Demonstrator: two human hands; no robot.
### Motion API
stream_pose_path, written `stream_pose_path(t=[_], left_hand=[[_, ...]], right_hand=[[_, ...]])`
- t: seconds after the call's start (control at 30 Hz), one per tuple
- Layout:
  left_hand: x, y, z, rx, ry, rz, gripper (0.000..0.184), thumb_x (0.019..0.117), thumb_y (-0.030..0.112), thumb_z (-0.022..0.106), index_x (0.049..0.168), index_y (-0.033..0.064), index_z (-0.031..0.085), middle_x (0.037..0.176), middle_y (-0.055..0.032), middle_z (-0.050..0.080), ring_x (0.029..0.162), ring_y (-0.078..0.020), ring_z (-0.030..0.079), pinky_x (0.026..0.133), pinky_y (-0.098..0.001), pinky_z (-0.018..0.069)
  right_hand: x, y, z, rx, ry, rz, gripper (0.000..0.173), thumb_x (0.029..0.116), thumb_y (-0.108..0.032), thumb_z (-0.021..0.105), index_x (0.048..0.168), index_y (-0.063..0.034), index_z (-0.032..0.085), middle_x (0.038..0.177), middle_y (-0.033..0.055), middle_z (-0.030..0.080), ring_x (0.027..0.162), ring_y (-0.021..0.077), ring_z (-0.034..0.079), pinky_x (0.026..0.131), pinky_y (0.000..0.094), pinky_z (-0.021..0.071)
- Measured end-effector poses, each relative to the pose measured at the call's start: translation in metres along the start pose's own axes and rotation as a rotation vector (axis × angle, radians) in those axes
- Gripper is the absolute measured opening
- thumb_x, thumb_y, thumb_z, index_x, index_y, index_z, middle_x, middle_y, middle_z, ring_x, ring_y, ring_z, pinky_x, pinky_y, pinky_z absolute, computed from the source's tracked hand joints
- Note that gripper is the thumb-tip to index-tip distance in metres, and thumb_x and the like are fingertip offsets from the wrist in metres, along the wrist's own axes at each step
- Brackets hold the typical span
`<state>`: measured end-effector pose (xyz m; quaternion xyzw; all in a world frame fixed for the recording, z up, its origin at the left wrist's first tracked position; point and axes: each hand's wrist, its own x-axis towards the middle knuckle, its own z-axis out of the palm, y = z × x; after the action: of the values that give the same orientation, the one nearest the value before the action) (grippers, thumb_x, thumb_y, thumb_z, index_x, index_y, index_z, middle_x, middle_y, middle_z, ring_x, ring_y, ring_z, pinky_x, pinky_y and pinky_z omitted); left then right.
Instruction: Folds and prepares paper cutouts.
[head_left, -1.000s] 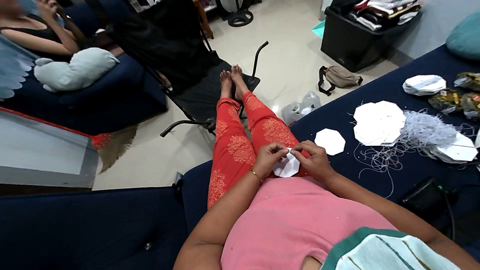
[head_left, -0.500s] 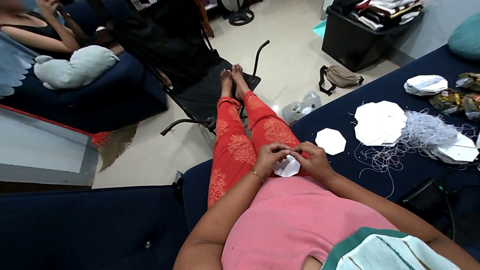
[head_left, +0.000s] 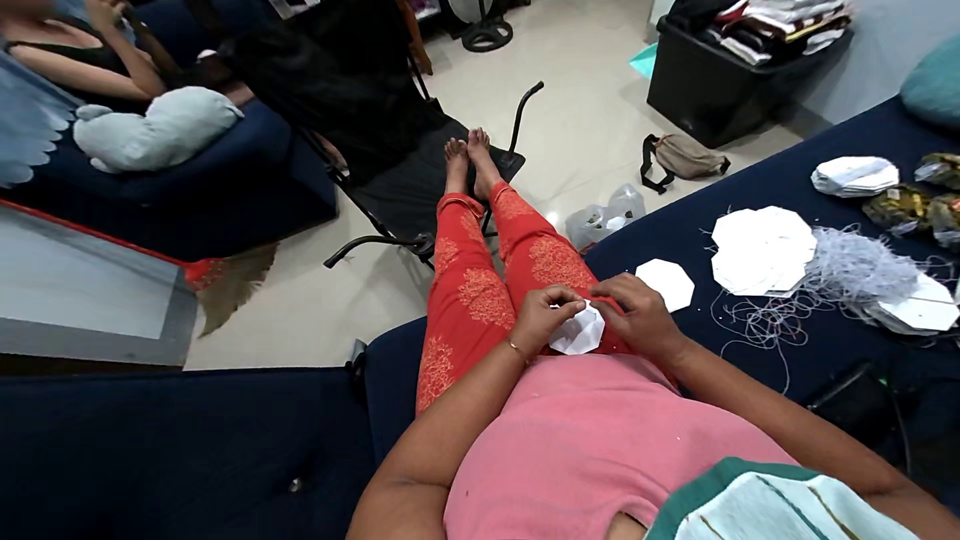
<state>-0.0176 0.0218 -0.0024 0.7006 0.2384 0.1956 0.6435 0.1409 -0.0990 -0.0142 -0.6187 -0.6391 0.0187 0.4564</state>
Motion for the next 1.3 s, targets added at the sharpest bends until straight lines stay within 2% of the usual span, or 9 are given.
stream_pose_path(t=[0.1,0.23,0.43,0.53,0.67,0.8,0.97,1.13,1.3], left_hand=[[0.0,0.003,-0.002,0.082,-0.078,-0.001,0.011,0.0931,0.005,0.067,0.094,-0.0052,0.071,0.095,-0.0055,0.068,0.086,-0.0041,0.063,0.082,-0.0228,0.0539],[0.0,0.006,-0.003,0.148,-0.144,0.03,0.012,0.0928,0.004,0.067,0.094,-0.0068,0.071,0.095,-0.007,0.068,0.086,-0.003,0.061,0.082,-0.0212,0.0524],[-0.001,0.008,-0.004,0.187,-0.178,0.025,0.012,0.0933,0.004,0.066,0.093,-0.0077,0.071,0.094,-0.0077,0.067,0.086,-0.002,0.06,0.081,-0.0194,0.0507],[0.001,0.006,-0.004,0.164,-0.167,-0.009,0.013,0.0948,0.006,0.066,0.093,-0.0063,0.069,0.091,-0.005,0.066,0.082,-0.0016,0.06,0.079,-0.0203,0.0516],[0.003,0.001,-0.005,0.062,-0.105,-0.07,0.012,0.0952,0.006,0.065,0.097,-0.0057,0.069,0.088,-0.0025,0.067,0.08,-0.0027,0.062,0.079,-0.0234,0.0536],[0.002,-0.001,-0.006,-0.002,-0.092,-0.123,0.012,0.0962,0.004,0.064,0.099,-0.0062,0.067,0.09,-0.0031,0.067,0.083,-0.0052,0.063,0.083,-0.0257,0.0546],[0.0,0.002,-0.006,-0.235,-0.046,-0.23,0.011,0.1009,0.002,0.054,0.1,-0.0034,0.063,0.094,-0.0049,0.072,0.084,-0.0092,0.067,0.079,-0.0281,0.0565],[-0.002,0.003,-0.008,-0.267,-0.079,-0.319,0.016,0.1046,0.006,0.047,0.098,0.001,0.06,0.073,0.0031,0.06,0.065,-0.0062,0.06,0.065,-0.0231,0.0537],[-0.001,0.011,-0.007,-0.374,0.082,-0.264,0.018,0.1045,0.003,0.046,0.093,0.0025,0.06,0.074,0.0037,0.059,0.059,-0.0014,0.051,0.057,-0.0167,0.0452]], right_hand=[[0.014,0.0,-0.015,-0.052,-0.152,-0.212,0.023,0.0977,-0.006,0.059,0.113,-0.0081,0.077,0.107,0.0131,0.074,0.099,0.0306,0.07,0.088,0.0488,0.056],[0.026,0.002,-0.025,-0.085,-0.323,-0.399,0.024,0.0941,0.003,0.057,0.102,-0.0053,0.077,0.099,0.0125,0.075,0.097,0.0308,0.07,0.09,0.0476,0.056],[0.032,0.001,-0.026,-0.193,-0.399,-0.52,0.018,0.0917,0.006,0.057,0.095,-0.0016,0.073,0.091,0.0139,0.073,0.092,0.0327,0.07,0.089,0.0482,0.0556],[0.03,0.004,-0.019,-0.14,-0.378,-0.41,0.014,0.0945,0.001,0.056,0.093,0.0003,0.07,0.089,0.0156,0.071,0.09,0.0332,0.07,0.082,0.0468,0.0569],[0.022,0.011,-0.006,0.084,-0.298,-0.087,0.016,0.0965,-0.007,0.058,0.096,0.0036,0.071,0.09,0.0165,0.07,0.083,0.0251,0.069,0.077,0.0378,0.058],[0.015,0.009,0.001,0.184,-0.268,0.098,0.018,0.0972,-0.007,0.056,0.099,0.0053,0.069,0.094,0.0172,0.069,0.078,0.0202,0.067,0.071,0.0322,0.0572],[0.012,0.008,0.005,0.362,-0.266,0.455,0.02,0.1018,-0.008,0.051,0.106,0.0075,0.063,0.096,0.0137,0.067,0.076,0.0148,0.07,0.074,0.0325,0.0621],[0.005,0.006,0.01,0.358,-0.242,0.495,0.019,0.101,-0.006,0.052,0.107,0.0081,0.063,0.096,0.0139,0.067,0.075,0.0141,0.069,0.073,0.0322,0.0615],[-0.002,0.006,0.016,0.197,-0.215,0.304,0.019,0.0982,-0.005,0.054,0.103,0.0091,0.066,0.098,0.0199,0.067,0.08,0.0221,0.069,0.075,0.0352,0.06]])
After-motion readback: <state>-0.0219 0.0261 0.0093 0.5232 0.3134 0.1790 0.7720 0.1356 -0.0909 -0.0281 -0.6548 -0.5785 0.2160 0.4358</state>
